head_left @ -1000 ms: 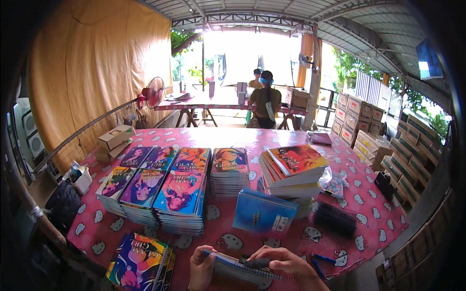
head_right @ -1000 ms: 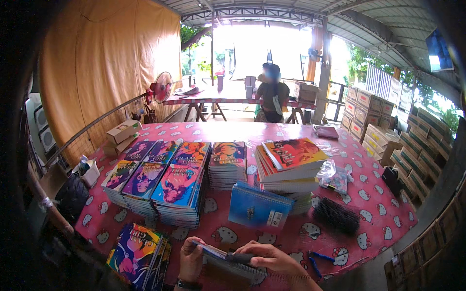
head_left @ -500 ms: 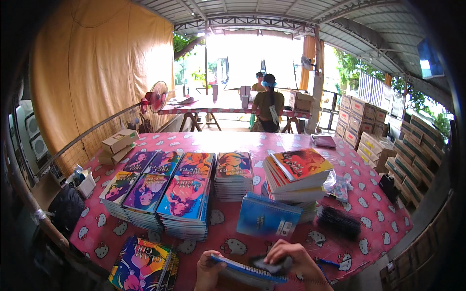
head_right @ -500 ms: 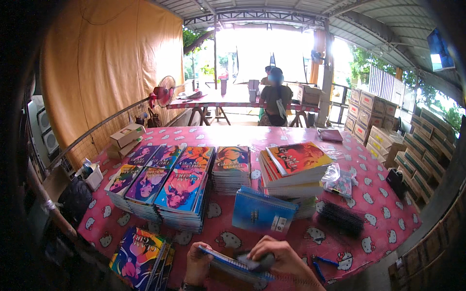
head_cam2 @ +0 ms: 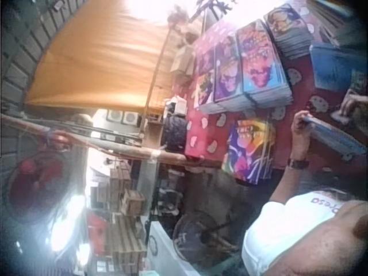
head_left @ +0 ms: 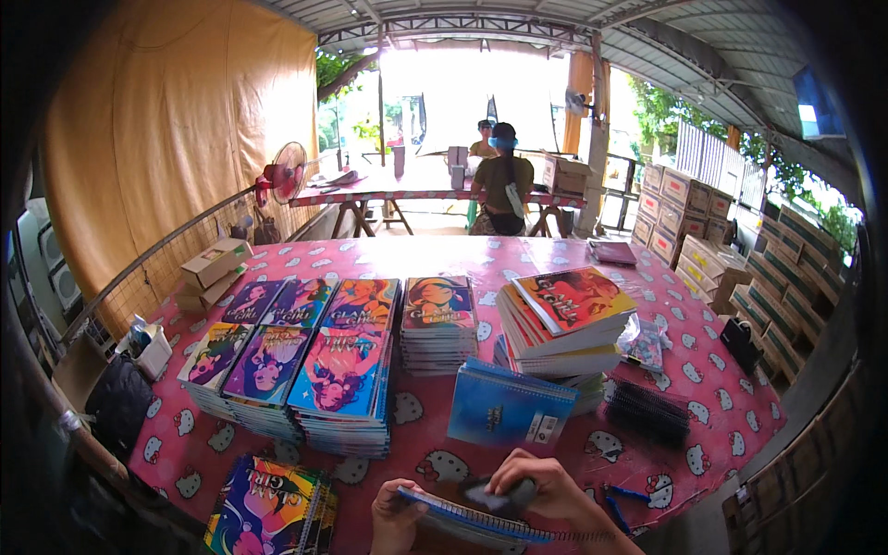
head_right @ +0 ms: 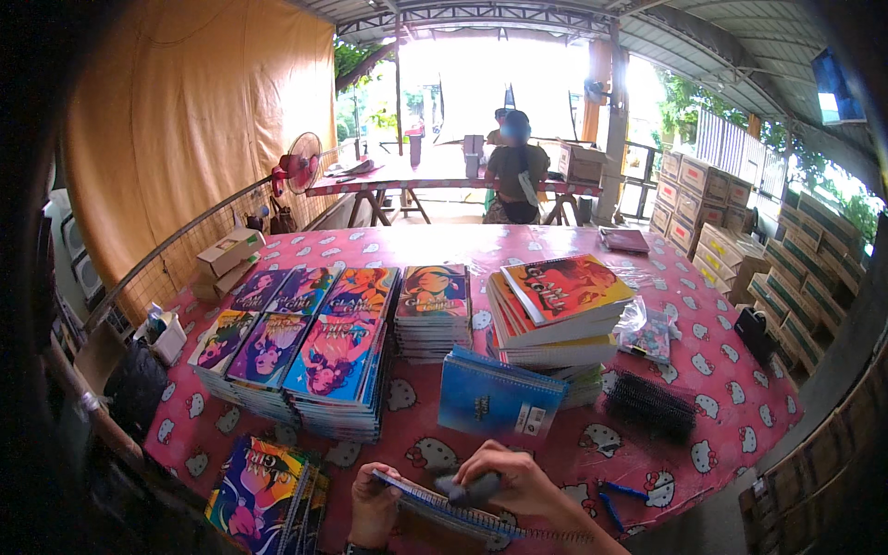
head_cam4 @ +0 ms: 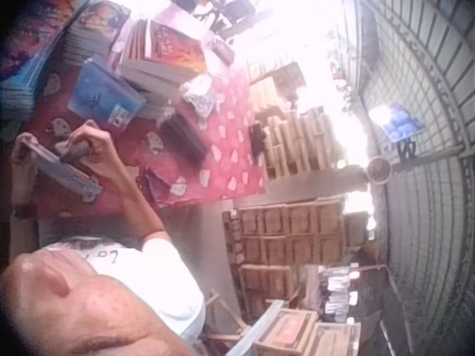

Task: The person inserts a spiral binding into a stack of notebook pages and cover sheets using their hands. They then use pliers to bend the ends of the wire binding to secure it, repeating this for a stack of notebooks.

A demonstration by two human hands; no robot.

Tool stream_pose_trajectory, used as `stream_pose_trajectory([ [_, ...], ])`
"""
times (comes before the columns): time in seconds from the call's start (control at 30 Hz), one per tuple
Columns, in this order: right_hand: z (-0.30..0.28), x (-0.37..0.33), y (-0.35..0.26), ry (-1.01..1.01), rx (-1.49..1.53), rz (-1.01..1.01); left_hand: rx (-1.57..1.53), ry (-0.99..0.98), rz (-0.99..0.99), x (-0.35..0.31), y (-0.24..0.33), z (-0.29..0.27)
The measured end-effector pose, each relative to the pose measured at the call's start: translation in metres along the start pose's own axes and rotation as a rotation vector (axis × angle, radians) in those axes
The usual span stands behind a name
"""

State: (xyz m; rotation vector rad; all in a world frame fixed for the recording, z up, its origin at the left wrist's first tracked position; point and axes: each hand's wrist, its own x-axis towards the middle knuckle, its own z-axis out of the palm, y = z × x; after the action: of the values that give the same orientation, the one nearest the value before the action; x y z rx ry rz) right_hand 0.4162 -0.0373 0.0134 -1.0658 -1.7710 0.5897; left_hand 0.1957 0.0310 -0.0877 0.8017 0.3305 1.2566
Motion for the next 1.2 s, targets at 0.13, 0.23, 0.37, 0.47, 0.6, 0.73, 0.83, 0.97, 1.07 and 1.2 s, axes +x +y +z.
stream_pose_trajectory([
  [0.13,0.009,-0.001,0.015,-0.137,-0.25,0.047,0.014,0.016,-0.044,-0.001,0.004,0.002],
  [0.23,0.005,0.003,0.013,0.008,-0.026,0.04,-0.012,-0.005,-0.002,0.003,-0.001,-0.007],
  [0.37,0.015,0.01,0.019,-0.157,-0.199,-0.065,-0.049,-0.011,0.051,0.002,-0.007,-0.012],
  [0.47,0.011,0.009,0.034,-0.111,-0.182,-0.008,-0.168,0.01,0.002,-0.002,-0.008,-0.012],
  [0.6,0.016,0.026,0.005,-0.175,-0.148,-0.117,-0.039,0.092,-0.011,-0.006,-0.002,0.002],
  [0.73,0.013,0.028,0.01,-0.065,-0.055,-0.036,0.157,0.074,-0.034,-0.01,-0.001,-0.005],
  [0.83,0.021,0.034,0.013,-0.159,-0.084,-0.092,0.136,0.063,-0.053,-0.011,0.004,-0.002],
  [0.97,0.019,0.036,0.02,-0.137,0.014,-0.091,0.031,0.134,-0.108,-0.013,-0.001,-0.008],
  [1.07,0.024,0.04,0.001,-0.162,0.027,-0.112,0.076,0.1,-0.215,-0.009,0.004,-0.02],
  [1.2,0.024,0.037,0.025,-0.13,-0.2,-0.082,0.218,0.091,-0.023,0.004,0.0,-0.003],
])
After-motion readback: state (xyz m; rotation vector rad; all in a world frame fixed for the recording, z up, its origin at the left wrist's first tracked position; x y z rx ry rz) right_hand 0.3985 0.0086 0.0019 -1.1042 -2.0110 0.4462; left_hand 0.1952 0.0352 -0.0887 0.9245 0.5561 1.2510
